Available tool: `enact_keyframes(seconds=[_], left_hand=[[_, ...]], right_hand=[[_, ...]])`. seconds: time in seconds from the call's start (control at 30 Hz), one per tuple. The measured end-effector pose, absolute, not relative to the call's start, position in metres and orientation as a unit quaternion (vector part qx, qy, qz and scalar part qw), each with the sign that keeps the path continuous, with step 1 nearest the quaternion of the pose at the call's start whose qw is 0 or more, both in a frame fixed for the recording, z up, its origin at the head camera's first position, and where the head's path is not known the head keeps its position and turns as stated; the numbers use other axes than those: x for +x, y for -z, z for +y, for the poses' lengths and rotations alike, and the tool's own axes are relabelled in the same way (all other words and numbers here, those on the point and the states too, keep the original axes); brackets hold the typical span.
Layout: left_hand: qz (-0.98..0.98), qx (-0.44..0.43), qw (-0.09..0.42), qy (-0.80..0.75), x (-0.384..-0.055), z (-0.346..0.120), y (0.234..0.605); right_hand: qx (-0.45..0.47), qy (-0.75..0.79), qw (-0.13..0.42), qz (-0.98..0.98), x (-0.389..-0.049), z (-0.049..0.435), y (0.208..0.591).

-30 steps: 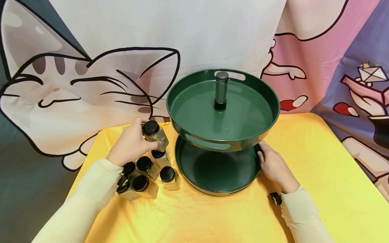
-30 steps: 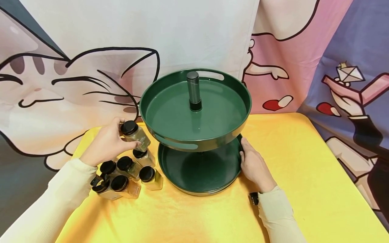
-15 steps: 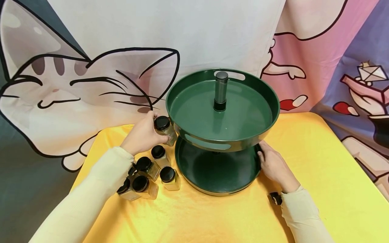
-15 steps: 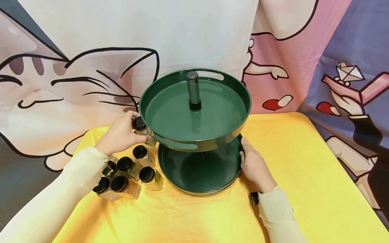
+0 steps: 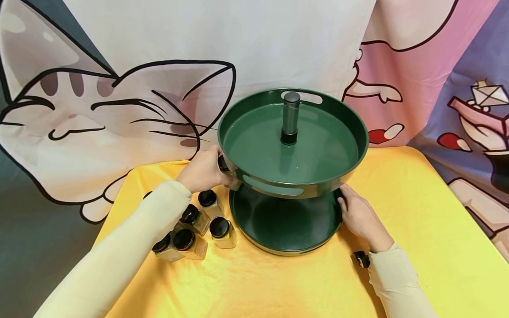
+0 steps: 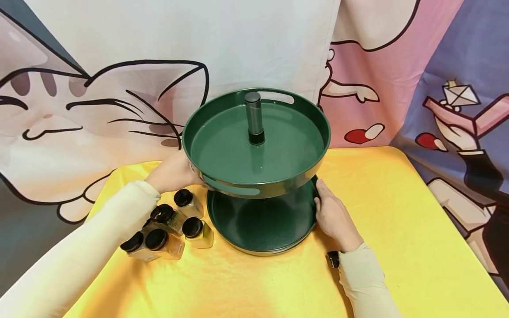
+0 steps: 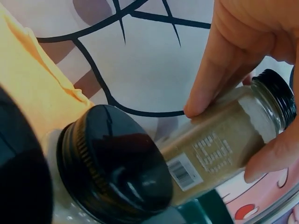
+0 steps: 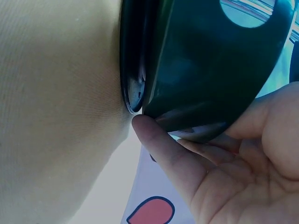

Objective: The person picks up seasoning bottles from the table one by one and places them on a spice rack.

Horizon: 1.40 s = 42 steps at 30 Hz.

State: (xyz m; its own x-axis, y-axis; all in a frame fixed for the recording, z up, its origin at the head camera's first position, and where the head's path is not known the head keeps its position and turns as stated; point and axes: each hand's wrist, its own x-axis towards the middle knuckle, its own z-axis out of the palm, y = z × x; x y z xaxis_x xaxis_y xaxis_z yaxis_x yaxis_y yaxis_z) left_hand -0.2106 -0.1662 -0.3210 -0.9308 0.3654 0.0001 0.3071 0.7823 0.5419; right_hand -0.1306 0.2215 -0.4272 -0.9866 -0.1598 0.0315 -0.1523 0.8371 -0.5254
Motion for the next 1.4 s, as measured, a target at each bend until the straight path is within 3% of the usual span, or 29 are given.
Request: enact_keyframes(seconds=[0.57, 0.97, 1.4], left_hand=[[0.922, 0.242, 0.085, -0.291, -0.227, -0.151, 0.340], [0.937, 0.179, 0.149, -0.259, -0.227, -0.141, 0.341], [0.952, 0.143, 0.166, -0.213, -0.227, -0.134, 0.342]], right_hand=[[-0.085, 0.276, 0.004, 0.957, -0.131, 0.221, 0.426], [-0.097, 0.272, -0.021, 0.957, -0.131, 0.221, 0.428], [-0.104, 0.274, -0.027, 0.956, -0.130, 0.221, 0.427]])
